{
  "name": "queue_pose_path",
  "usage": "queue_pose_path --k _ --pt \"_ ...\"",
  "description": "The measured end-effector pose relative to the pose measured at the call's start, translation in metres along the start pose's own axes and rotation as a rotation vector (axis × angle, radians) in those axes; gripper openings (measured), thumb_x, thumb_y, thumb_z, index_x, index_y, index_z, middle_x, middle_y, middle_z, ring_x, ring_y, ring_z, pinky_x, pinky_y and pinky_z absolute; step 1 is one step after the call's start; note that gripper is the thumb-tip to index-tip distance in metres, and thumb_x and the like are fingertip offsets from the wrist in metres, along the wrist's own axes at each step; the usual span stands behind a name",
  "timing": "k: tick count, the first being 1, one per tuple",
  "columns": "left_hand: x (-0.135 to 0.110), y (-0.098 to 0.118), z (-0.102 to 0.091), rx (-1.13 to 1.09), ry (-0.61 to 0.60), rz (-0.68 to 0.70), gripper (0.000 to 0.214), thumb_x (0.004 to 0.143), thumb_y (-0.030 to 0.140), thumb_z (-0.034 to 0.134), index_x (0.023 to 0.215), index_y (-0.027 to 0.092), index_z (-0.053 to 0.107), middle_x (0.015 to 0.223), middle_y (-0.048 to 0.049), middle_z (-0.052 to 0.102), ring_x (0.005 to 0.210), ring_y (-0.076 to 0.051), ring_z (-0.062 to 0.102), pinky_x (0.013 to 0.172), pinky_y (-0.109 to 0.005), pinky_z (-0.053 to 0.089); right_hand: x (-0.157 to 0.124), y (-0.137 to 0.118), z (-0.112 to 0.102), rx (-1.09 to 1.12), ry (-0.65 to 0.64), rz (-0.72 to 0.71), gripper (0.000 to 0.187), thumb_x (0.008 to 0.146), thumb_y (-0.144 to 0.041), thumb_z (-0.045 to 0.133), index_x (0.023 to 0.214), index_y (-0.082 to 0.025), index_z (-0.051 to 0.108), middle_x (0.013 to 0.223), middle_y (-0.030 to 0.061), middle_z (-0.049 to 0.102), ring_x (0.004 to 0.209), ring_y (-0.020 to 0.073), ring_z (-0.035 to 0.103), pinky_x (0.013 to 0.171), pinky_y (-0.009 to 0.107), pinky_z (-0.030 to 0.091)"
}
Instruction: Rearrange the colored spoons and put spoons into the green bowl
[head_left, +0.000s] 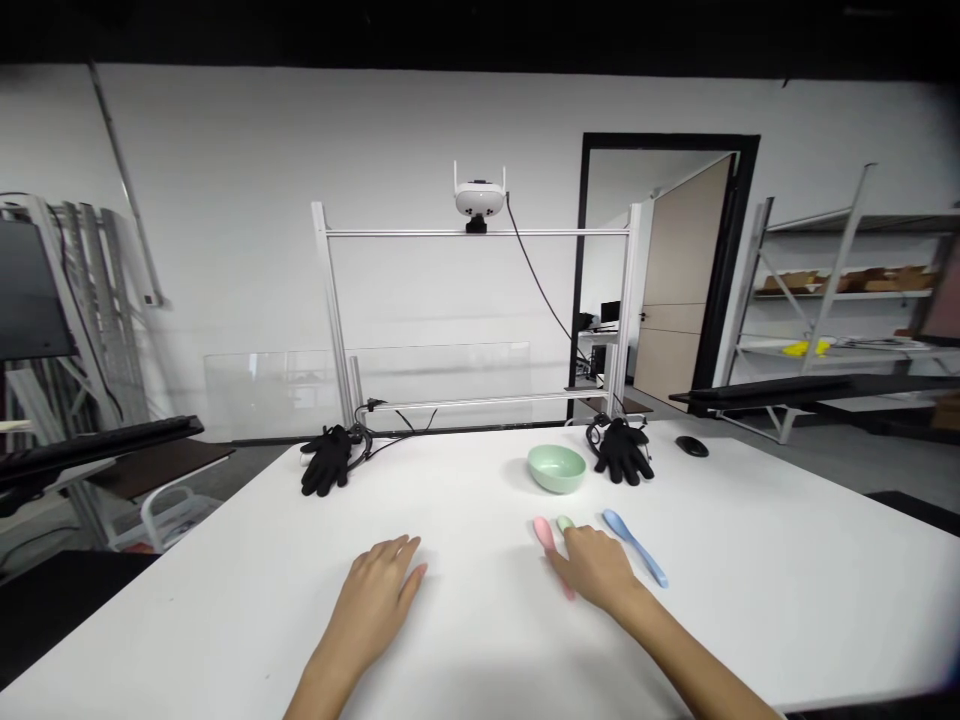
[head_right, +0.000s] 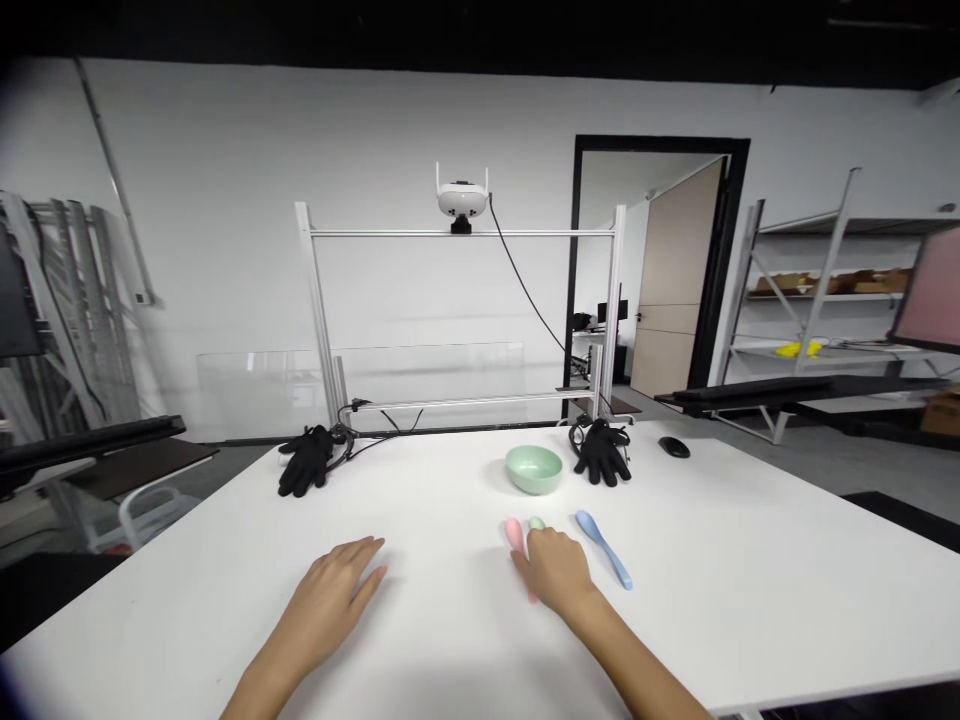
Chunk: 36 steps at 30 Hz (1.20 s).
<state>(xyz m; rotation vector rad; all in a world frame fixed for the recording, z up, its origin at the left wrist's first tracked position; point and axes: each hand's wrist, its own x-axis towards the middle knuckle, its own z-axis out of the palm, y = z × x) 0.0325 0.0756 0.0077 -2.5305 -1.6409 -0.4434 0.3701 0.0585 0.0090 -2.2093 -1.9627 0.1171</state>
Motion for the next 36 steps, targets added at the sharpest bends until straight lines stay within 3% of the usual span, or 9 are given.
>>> queue_pose_path --k 3,8,13,17,22,26,30,36 --pt "-0.001 -0.001 -0.001 -0.005 -0.004 -0.005 0.049 0.105 0.04 0.036 0.143 0.02 0.059 0.147 -0.0114 0.062 0.134 -0.03 0.057 0.109 -0.047 0.045 0.006 -0.002 0.011 -0.049 -0.022 0.017 0.031 0.095 -0.038 0.048 0.086 -0.017 0.069 0.073 0.0084 0.069 0.072 0.0228 0.07 0.068 0.03 0.042" --pt "-0.003 -0.002 -0.002 -0.026 0.004 -0.009 0.049 0.105 0.04 0.037 0.143 0.02 0.06 0.146 -0.0117 0.063 0.134 -0.03 0.057 0.109 -0.049 0.045 0.011 -0.005 0.02 -0.113 -0.012 0.005 0.025 0.092 -0.026 0.048 0.091 -0.016 0.071 0.095 0.0138 0.072 0.086 0.0267 0.072 0.072 0.033 0.046" --pt "-0.004 -0.002 -0.002 -0.051 0.025 -0.006 0.049 0.104 0.041 0.037 0.142 0.021 0.061 0.145 -0.0114 0.064 0.133 -0.031 0.058 0.109 -0.049 0.045 0.014 -0.007 0.025 -0.125 -0.032 0.023 0.034 0.088 -0.011 0.04 0.094 -0.015 0.073 0.099 0.0157 0.073 0.092 0.0278 0.073 0.075 0.034 0.048" --pt "-0.004 -0.003 0.0 -0.057 0.023 -0.012 0.048 0.104 0.041 0.038 0.142 0.023 0.061 0.145 -0.0105 0.064 0.134 -0.031 0.058 0.109 -0.049 0.045 0.014 -0.007 0.025 -0.11 -0.012 0.032 0.035 0.09 -0.013 0.039 0.099 -0.013 0.073 0.105 0.0176 0.072 0.095 0.0285 0.072 0.075 0.034 0.048" --pt "-0.004 -0.005 0.001 -0.051 0.022 -0.014 0.048 0.105 0.041 0.038 0.142 0.022 0.061 0.145 -0.0104 0.064 0.134 -0.03 0.058 0.109 -0.048 0.045 0.026 0.005 0.001 -0.084 0.052 0.005 0.035 0.095 -0.027 0.04 0.098 -0.013 0.072 0.101 0.0184 0.073 0.095 0.03 0.07 0.075 0.035 0.046" --pt "-0.004 -0.005 -0.002 -0.036 0.012 -0.022 0.048 0.105 0.041 0.038 0.142 0.021 0.06 0.146 -0.0112 0.063 0.134 -0.03 0.057 0.11 -0.047 0.044 0.059 0.023 -0.037 -0.072 0.071 0.048 0.037 0.095 -0.033 0.043 0.095 -0.012 0.073 0.102 0.0187 0.073 0.094 0.0292 0.07 0.073 0.033 0.044" --pt "-0.005 -0.004 -0.005 -0.035 0.0 -0.028 0.049 0.105 0.04 0.038 0.143 0.019 0.06 0.146 -0.0123 0.063 0.134 -0.031 0.057 0.11 -0.049 0.044 0.096 0.038 -0.067 -0.081 0.086 0.093 0.037 0.094 -0.034 0.047 0.105 -0.01 0.073 0.108 0.0217 0.073 0.1 0.0322 0.07 0.076 0.035 0.046" --pt "-0.007 -0.006 -0.004 -0.05 0.009 -0.035 0.048 0.105 0.041 0.037 0.142 0.021 0.06 0.146 -0.0114 0.063 0.134 -0.031 0.057 0.11 -0.05 0.045 0.138 0.051 -0.069 -0.089 0.07 0.128 0.048 0.097 -0.042 0.046 0.116 -0.007 0.071 0.12 0.027 0.068 0.108 0.0349 0.068 0.082 0.04 0.049"
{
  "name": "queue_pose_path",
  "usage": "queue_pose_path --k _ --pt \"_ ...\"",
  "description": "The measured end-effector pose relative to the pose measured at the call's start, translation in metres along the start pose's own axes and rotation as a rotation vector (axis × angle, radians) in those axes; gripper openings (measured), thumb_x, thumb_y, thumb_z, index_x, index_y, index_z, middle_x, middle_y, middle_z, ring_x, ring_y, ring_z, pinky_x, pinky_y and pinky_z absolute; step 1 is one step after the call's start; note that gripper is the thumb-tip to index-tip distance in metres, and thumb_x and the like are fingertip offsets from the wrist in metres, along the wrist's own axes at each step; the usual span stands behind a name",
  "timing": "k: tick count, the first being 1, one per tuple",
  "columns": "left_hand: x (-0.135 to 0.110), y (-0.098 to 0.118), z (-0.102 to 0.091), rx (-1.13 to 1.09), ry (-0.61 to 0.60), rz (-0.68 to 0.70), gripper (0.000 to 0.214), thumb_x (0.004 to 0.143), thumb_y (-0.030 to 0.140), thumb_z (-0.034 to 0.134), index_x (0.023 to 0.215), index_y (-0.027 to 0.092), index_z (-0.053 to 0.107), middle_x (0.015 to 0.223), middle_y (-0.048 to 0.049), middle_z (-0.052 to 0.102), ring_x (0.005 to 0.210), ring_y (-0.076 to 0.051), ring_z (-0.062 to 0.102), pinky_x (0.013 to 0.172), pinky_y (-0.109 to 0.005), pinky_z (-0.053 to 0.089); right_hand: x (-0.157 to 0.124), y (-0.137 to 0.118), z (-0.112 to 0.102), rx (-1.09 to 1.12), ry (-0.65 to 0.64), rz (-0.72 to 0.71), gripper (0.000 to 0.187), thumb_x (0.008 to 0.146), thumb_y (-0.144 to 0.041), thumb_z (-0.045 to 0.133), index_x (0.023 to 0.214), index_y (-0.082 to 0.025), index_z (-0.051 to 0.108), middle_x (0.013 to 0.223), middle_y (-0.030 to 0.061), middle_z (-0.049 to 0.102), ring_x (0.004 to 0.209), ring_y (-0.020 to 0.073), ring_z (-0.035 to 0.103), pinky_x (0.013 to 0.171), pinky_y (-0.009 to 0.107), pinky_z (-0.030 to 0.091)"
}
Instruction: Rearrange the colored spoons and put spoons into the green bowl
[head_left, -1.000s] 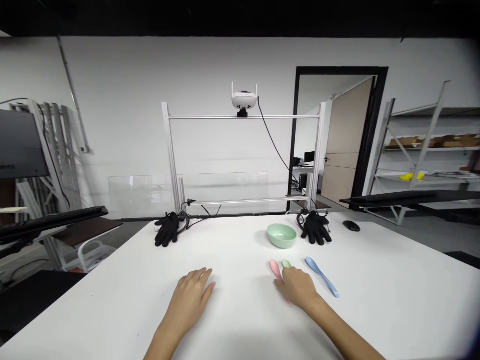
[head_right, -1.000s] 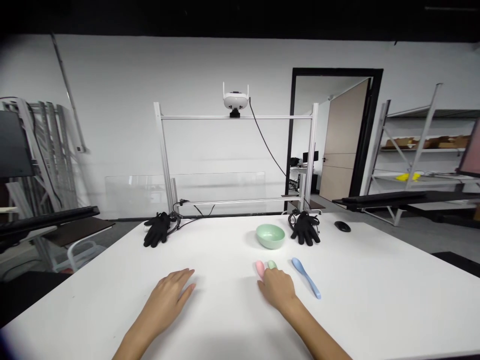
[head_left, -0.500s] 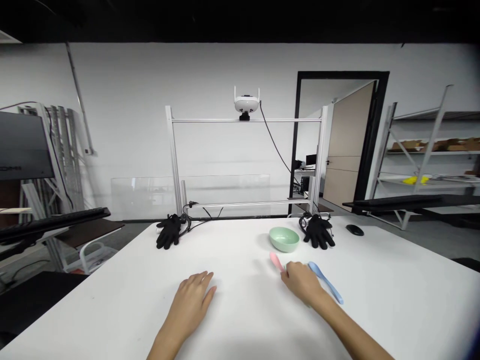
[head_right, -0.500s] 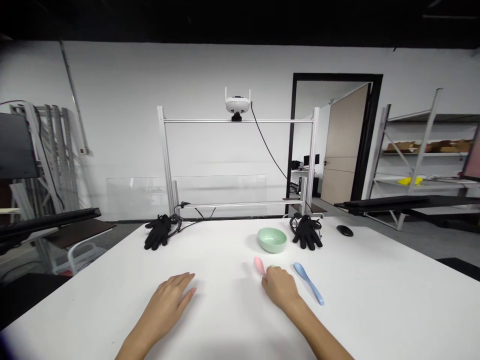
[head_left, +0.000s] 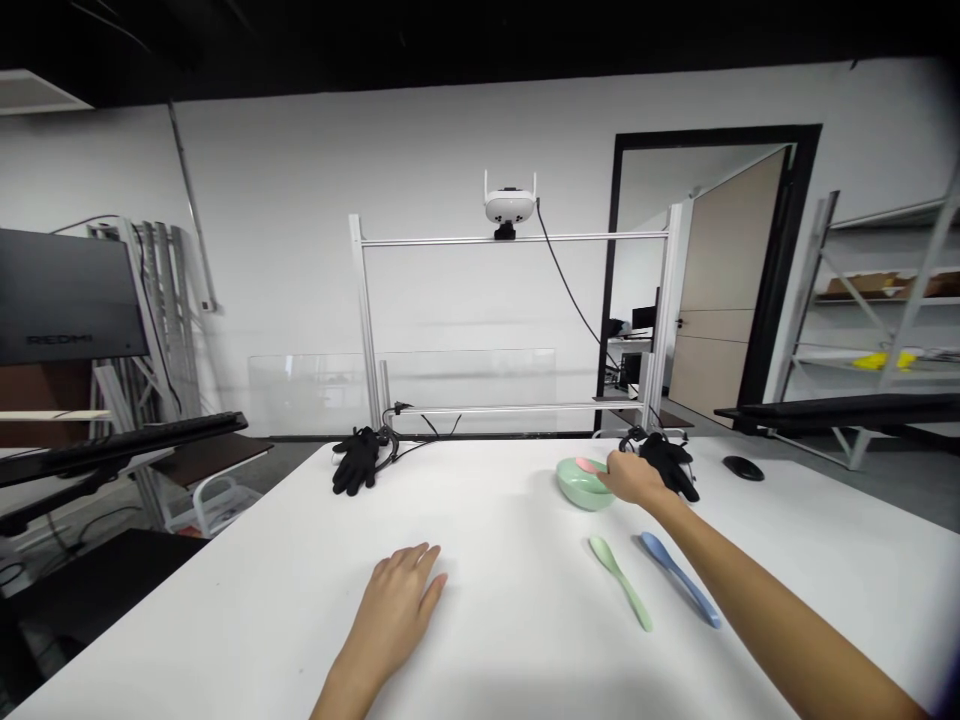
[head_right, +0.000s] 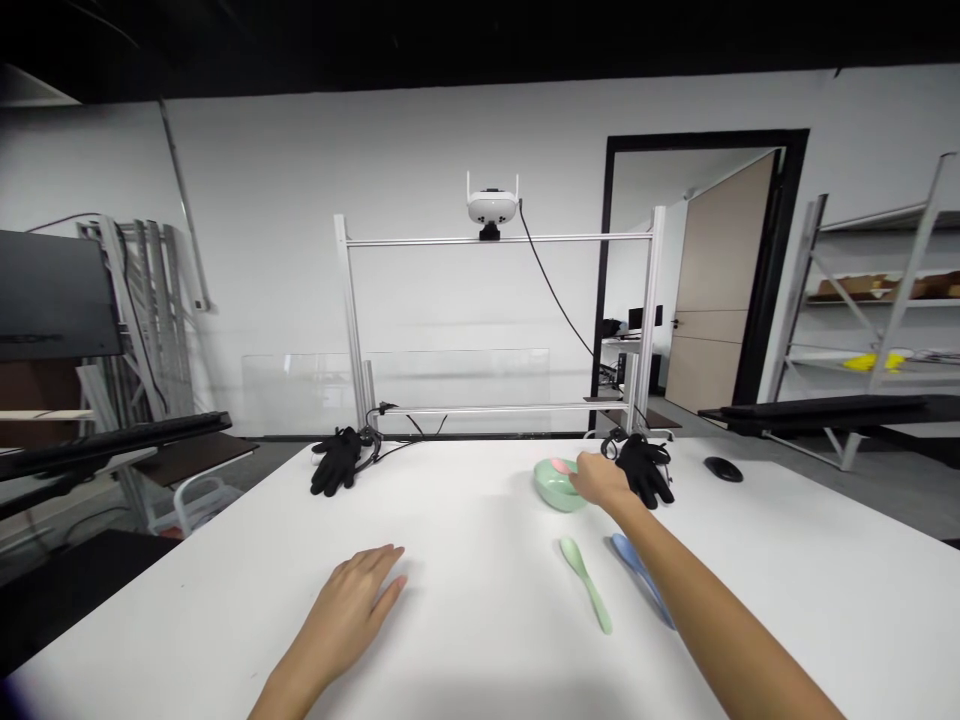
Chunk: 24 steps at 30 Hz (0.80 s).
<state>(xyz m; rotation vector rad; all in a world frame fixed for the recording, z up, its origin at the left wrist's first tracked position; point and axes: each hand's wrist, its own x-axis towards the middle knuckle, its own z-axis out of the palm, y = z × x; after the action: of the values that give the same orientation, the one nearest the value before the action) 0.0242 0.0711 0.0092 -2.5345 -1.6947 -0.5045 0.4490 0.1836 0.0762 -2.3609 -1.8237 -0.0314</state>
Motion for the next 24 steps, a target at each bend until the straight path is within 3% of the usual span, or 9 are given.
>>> queue_pose_path --k 5,13,24 --pt "0.001 0.0 -0.001 0.011 -0.003 -0.005 0.047 0.105 0.04 0.037 0.143 0.022 0.06 0.146 -0.0109 0.063 0.134 -0.031 0.057 0.11 -0.049 0.044 0.02 -0.001 0.02 0.02 -0.017 0.044 0.068 0.097 -0.062 0.042 0.119 -0.004 0.07 0.12 0.0304 0.068 0.109 0.0369 0.068 0.084 0.042 0.05" --pt "0.002 0.001 -0.002 -0.002 -0.01 -0.009 0.048 0.106 0.04 0.036 0.143 0.021 0.059 0.146 -0.0118 0.062 0.134 -0.031 0.056 0.11 -0.051 0.044 0.036 -0.003 0.041 0.005 -0.043 0.022 0.066 0.094 -0.061 0.052 0.122 -0.003 0.068 0.122 0.0309 0.067 0.112 0.0384 0.067 0.086 0.043 0.05" --pt "0.004 -0.003 0.0 0.014 -0.016 -0.01 0.049 0.106 0.041 0.036 0.143 0.02 0.059 0.146 -0.0121 0.062 0.134 -0.031 0.057 0.11 -0.051 0.045 0.039 -0.007 0.043 0.026 -0.069 0.056 0.065 0.09 -0.058 0.061 0.127 -0.004 0.067 0.125 0.0307 0.066 0.116 0.0369 0.066 0.087 0.042 0.05"
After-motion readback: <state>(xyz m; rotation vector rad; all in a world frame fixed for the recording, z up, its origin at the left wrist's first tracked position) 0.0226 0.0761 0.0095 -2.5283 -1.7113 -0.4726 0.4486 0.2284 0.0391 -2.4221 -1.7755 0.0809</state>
